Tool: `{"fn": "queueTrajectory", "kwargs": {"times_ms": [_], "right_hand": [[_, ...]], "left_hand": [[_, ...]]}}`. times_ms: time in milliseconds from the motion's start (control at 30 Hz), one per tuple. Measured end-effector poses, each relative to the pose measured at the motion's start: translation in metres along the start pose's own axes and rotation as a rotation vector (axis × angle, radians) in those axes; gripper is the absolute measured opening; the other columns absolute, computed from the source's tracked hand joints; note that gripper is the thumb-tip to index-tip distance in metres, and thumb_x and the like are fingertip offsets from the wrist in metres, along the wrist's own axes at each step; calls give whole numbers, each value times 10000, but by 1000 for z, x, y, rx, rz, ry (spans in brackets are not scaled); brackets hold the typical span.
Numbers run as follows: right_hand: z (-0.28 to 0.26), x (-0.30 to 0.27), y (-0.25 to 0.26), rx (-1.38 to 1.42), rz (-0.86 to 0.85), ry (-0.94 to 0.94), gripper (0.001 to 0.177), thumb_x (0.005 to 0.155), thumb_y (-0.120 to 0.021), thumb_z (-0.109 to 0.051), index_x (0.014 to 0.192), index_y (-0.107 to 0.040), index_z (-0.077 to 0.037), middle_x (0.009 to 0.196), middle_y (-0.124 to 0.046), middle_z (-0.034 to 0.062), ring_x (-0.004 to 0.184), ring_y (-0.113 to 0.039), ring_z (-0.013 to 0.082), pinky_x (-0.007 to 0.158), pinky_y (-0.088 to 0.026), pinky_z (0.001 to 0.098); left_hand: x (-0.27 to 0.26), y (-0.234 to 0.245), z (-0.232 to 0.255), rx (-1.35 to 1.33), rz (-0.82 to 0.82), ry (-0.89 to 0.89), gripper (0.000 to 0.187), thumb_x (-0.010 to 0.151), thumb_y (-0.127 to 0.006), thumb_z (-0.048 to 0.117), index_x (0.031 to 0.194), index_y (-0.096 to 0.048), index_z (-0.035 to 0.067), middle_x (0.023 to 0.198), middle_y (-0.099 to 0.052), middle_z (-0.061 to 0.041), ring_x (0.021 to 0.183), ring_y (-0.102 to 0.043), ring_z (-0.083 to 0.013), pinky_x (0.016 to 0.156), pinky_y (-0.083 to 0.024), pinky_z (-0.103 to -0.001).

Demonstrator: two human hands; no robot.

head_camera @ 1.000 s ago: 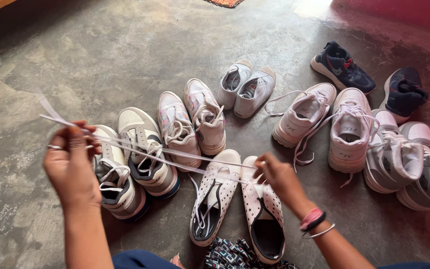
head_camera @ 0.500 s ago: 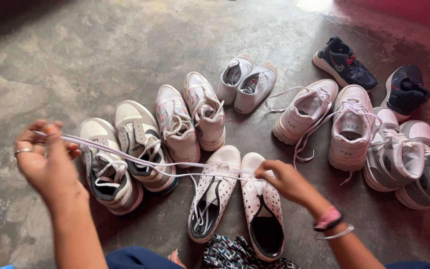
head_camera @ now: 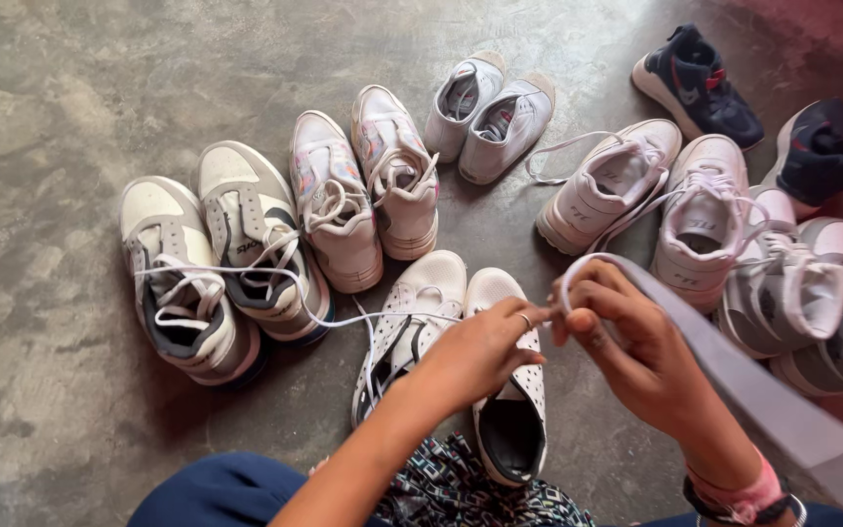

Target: The person sits on the floor and laces a white sneaker by threading the laces through the eyelets and tying them. They then move to a second white sneaker with black star patterns and begin lacing it in the same manner.

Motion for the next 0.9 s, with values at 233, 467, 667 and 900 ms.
{"fn": "queueTrajectory", "kwargs": {"times_ms": [233,467,667,900], "right_hand": [[119,15,-17,86,-24,-381,251,1009,-598,-220,1138,-718,-41,984,-694,93,935,-611,167,827,-499,266],[179,-1,-53,-178,-284,-368,257,883,-690,-132,1127,-766,-106,1080,-713,79,949,-694,199,814,-530,316],[199,-12,-54,-248,-298,-478,226,887,-717,-232,1052,-790,-97,985,-668,79,902,-663,207,791,-520,336],[168,4,-47,-25,-206,-373,245,973,-645,-277,983,-745,-53,946,-585,51,856,-581,134,755,-489,292]], "left_hand": [[18,1,-74,-455,35,188,142,959,-641,96,1056,-727,39,975,-772,-69,859,-736,-172,781,-594,-303],[7,97,-122,-1096,367,321,154,1064,-538,136,957,-638,86,837,-645,-15,750,-641,-116,715,-562,-282],[-31,210,-123,-1422,619,-5,276,1125,-640,348,1020,-614,94,780,-524,36,697,-520,-77,645,-438,-234],[-50,199,-131,344,505,592,581,887,-791,416,1296,-595,53,1149,-625,-103,871,-634,-248,767,-522,-389]]}}
Point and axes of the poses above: each hand's wrist, its own x-axis towards the middle knuckle, its own y-axis out of the back of the hand, z = x × y, the point moved 10 cm from there along x, towards the middle knuckle
